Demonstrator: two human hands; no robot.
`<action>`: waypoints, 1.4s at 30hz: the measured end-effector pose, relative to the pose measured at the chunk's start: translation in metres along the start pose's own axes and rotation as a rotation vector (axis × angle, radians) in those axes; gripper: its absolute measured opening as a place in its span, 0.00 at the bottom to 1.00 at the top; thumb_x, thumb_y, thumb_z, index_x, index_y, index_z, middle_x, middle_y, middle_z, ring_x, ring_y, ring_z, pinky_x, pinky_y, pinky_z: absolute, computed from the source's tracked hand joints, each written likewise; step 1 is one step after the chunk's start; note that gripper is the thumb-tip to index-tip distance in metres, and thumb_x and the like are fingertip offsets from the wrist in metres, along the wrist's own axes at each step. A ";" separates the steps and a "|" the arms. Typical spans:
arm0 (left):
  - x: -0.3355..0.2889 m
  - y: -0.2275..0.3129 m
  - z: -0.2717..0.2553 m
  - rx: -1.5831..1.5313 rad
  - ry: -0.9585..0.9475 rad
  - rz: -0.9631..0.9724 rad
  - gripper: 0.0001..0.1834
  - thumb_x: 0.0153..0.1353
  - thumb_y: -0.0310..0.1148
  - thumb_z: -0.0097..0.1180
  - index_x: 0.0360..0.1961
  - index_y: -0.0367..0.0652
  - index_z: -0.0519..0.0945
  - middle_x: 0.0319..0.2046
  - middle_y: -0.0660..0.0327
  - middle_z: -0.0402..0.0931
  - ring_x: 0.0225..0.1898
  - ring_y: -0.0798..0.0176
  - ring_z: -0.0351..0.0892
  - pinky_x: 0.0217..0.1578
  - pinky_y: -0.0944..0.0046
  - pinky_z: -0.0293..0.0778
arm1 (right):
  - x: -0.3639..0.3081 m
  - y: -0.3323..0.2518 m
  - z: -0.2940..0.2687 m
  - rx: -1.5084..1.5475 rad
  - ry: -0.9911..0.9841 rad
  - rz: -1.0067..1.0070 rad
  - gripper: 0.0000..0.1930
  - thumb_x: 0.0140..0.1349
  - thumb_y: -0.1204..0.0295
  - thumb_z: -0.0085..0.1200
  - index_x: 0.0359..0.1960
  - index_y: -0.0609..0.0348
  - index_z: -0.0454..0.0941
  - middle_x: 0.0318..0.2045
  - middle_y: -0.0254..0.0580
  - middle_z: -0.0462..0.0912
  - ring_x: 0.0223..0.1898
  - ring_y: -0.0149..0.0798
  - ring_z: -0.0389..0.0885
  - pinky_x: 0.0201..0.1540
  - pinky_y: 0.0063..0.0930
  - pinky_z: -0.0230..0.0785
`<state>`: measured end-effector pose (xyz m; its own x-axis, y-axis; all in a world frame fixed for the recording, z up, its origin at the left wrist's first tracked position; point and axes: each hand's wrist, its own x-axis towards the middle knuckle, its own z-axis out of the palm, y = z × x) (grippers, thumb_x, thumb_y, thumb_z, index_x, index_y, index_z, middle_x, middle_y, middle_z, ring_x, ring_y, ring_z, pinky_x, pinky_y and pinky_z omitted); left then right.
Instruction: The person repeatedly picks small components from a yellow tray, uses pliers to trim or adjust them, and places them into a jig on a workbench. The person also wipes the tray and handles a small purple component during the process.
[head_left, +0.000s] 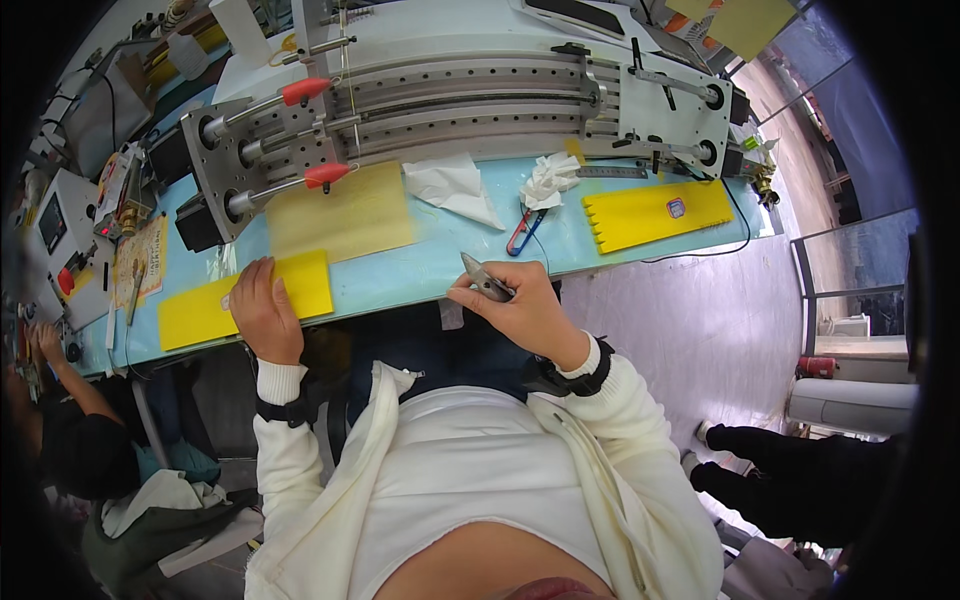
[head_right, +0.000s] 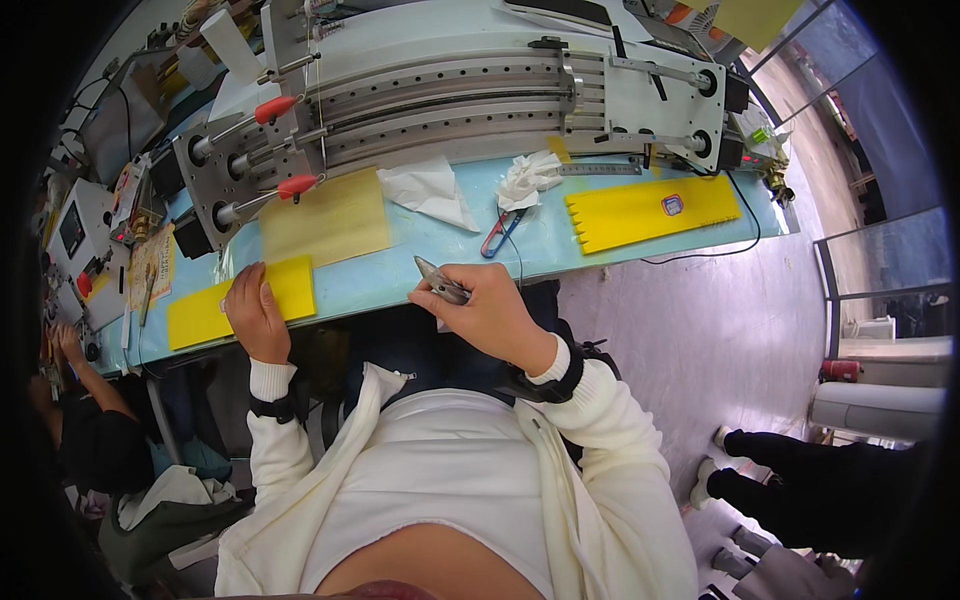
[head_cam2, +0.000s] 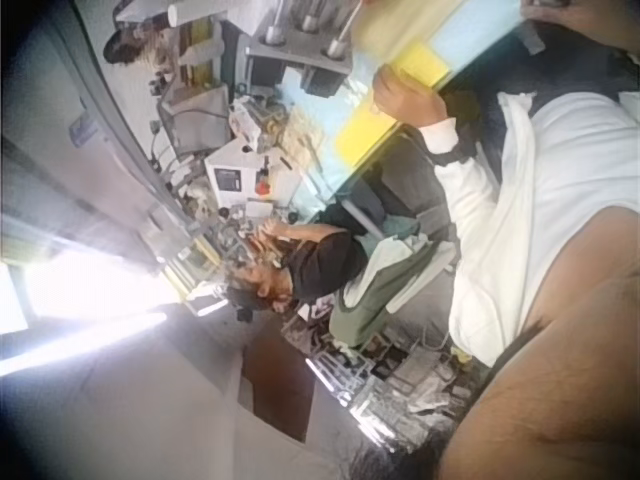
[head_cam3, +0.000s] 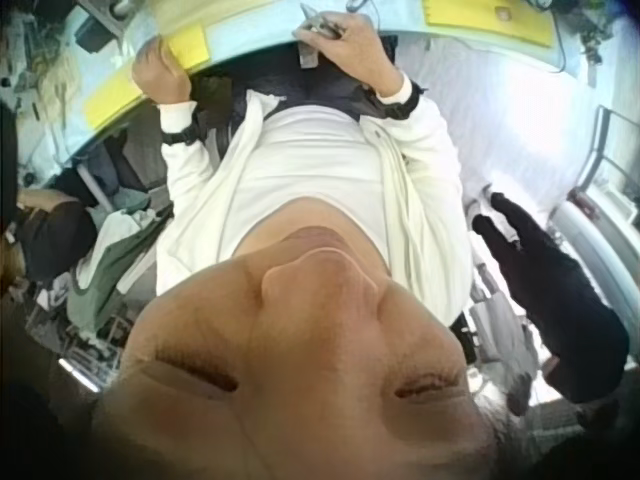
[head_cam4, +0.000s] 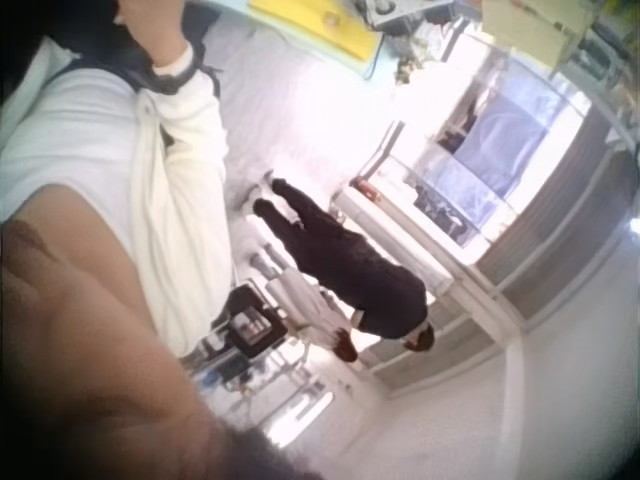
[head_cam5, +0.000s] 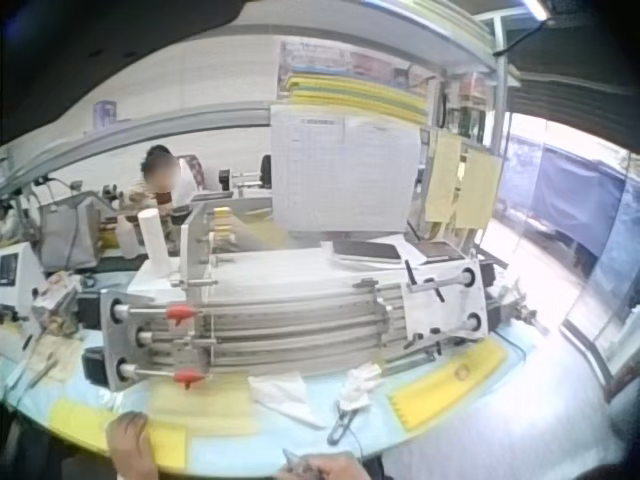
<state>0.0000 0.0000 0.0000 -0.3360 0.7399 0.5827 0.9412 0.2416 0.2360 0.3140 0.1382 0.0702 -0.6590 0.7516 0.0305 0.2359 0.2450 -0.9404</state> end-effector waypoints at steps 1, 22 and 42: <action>0.003 -0.002 0.000 0.003 0.002 0.000 0.18 0.74 0.39 0.45 0.55 0.39 0.78 0.53 0.50 0.79 0.58 0.43 0.74 0.60 0.47 0.65 | -0.002 -0.001 -0.001 0.029 0.012 0.002 0.09 0.63 0.69 0.66 0.35 0.64 0.85 0.16 0.34 0.79 0.19 0.21 0.76 0.24 0.18 0.65; 0.013 0.140 -0.014 -0.621 -0.070 0.126 0.10 0.62 0.20 0.58 0.45 0.35 0.80 0.45 0.51 0.78 0.50 0.45 0.76 0.54 0.53 0.71 | 0.001 0.012 -0.007 0.074 0.182 -0.203 0.06 0.60 0.71 0.69 0.33 0.59 0.86 0.18 0.31 0.78 0.18 0.22 0.63 0.22 0.20 0.54; 0.027 0.167 0.003 -0.806 -0.194 0.138 0.11 0.56 0.18 0.62 0.41 0.35 0.80 0.39 0.51 0.79 0.43 0.46 0.77 0.45 0.55 0.74 | -0.014 -0.009 -0.042 0.040 0.302 -0.356 0.08 0.58 0.75 0.70 0.36 0.66 0.85 0.28 0.39 0.87 0.20 0.23 0.73 0.24 0.19 0.63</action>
<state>0.1478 0.0622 0.0533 -0.1389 0.8423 0.5208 0.6365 -0.3269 0.6986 0.3508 0.1514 0.0924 -0.4552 0.7713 0.4449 0.0012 0.5001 -0.8660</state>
